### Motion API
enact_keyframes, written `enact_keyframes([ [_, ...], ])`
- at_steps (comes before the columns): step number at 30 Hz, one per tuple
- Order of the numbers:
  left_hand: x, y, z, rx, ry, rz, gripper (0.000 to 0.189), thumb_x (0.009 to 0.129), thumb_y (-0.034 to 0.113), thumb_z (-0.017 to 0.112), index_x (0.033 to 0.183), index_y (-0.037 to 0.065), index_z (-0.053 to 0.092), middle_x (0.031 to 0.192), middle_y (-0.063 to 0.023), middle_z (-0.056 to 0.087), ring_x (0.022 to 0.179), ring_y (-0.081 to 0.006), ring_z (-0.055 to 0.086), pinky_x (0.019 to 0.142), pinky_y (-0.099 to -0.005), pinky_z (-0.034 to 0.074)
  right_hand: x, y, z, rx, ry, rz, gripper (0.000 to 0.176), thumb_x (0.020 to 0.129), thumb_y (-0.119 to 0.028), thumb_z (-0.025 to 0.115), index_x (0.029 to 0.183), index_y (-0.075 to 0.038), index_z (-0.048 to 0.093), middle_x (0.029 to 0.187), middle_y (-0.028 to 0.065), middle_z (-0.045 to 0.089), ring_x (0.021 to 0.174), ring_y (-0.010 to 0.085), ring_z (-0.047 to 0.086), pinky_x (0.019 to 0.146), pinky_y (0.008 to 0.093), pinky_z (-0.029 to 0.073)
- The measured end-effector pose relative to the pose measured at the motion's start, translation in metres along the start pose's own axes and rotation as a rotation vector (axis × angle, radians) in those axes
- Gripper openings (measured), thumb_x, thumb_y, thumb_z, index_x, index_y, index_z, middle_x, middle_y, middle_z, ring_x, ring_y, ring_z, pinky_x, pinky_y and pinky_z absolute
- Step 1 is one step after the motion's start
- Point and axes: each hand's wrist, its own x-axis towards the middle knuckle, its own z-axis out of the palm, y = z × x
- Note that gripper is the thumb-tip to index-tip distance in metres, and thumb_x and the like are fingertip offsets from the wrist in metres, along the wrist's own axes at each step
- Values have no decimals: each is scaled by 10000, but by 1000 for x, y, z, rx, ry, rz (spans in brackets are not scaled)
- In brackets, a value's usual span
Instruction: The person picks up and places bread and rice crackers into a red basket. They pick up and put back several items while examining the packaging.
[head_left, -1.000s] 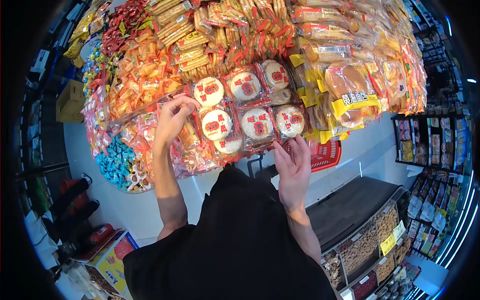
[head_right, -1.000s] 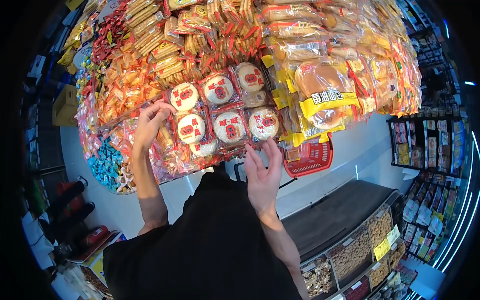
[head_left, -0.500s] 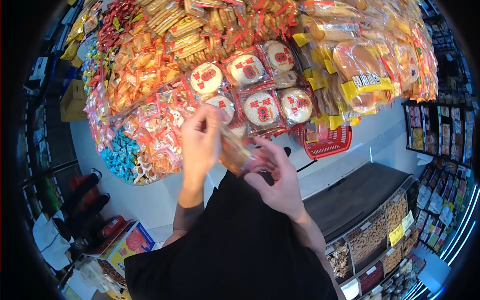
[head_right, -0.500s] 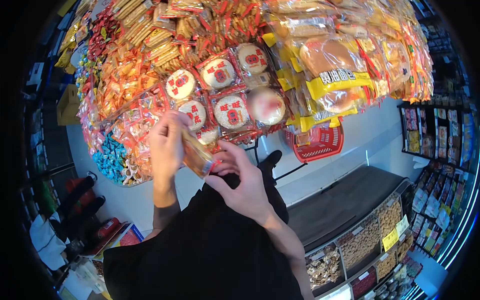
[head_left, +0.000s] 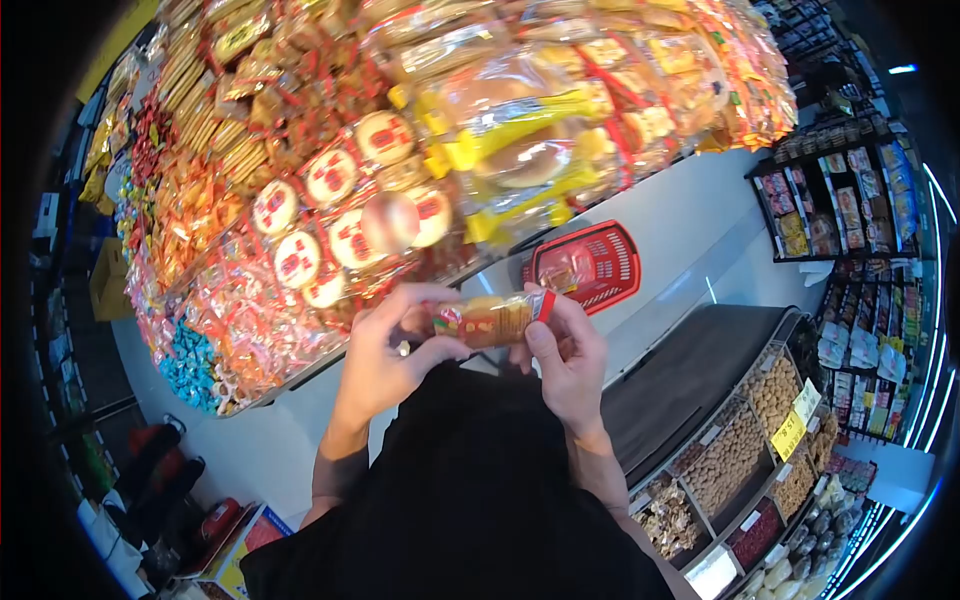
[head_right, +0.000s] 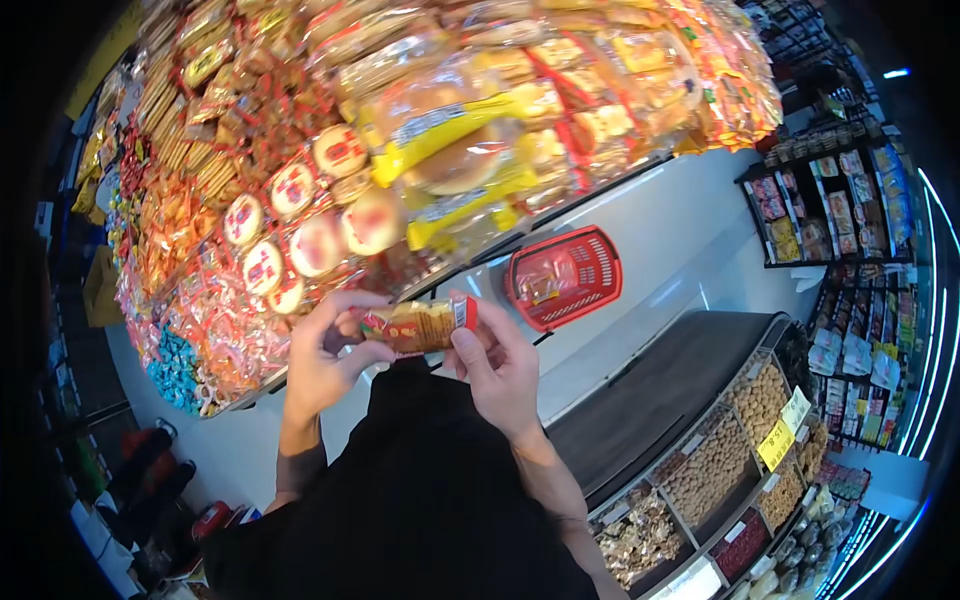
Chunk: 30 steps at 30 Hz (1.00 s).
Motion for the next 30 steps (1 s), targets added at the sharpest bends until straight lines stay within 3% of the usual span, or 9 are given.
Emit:
enact_keyframes([
  [2,3,-2,40,34,107,141,434,749,-50,792,1135,-11,598,927,-53,712,819,-125,690,726,-254,557,-6,-6,-32,-6,14,-34,317,981,-73,584,1282,20,556,929,36,631,661,59,562,567,201,443],
  [7,14,-2,141,-76,245,165,345,752,-28,803,1033,-29,603,980,-117,720,886,-170,705,761,-286,567,-12,-9,-126,-103,67,-98,226,934,3,617,1158,25,589,917,61,640,620,29,545,505,183,406],
  [11,32,-5,201,268,323,470,261,768,-53,768,953,-11,589,1007,-165,713,956,-264,703,832,-351,565,-1,-11,-190,-55,13,-248,171,897,37,637,1061,16,594,1108,138,653,582,20,537,490,189,416],
  [13,37,-3,219,309,305,543,247,778,-133,698,916,5,547,1061,-200,688,1012,-291,685,897,-388,551,9,-32,-210,-105,-85,-258,246,863,58,658,1098,11,603,1207,168,623,634,70,590,547,228,482],
  [15,46,-4,230,350,363,576,248,765,-158,675,889,11,544,1058,-200,681,1006,-308,688,891,-392,555,28,-46,-221,-438,-221,-594,304,832,66,681,1126,6,627,1234,169,606,727,151,643,633,271,534],
  [16,51,-5,231,426,387,656,238,749,-154,680,873,8,557,1057,-189,679,999,-307,688,849,-370,560,37,-62,-224,-616,-286,-674,305,809,74,694,1104,2,663,1215,167,613,862,232,678,735,311,560],
  [18,60,-3,229,610,452,757,232,710,-157,671,831,7,561,1050,-178,666,980,-309,685,788,-348,563,57,-64,-227,-576,-308,-738,280,799,90,701,1065,7,676,1195,171,624,919,257,676,755,316,563],
  [25,105,-2,230,671,934,677,306,730,-83,755,984,2,608,1089,-157,649,1001,-273,635,866,-358,505,140,-66,-209,-599,-163,-983,199,799,115,680,977,27,673,1136,170,637,958,309,671,787,359,563],
  [30,126,-18,235,519,771,447,386,799,39,743,1153,-6,596,1145,-162,628,1061,-296,607,938,-372,469,187,-61,-180,-667,-96,-965,160,823,85,669,970,25,647,1129,170,610,905,326,659,766,387,550],
])
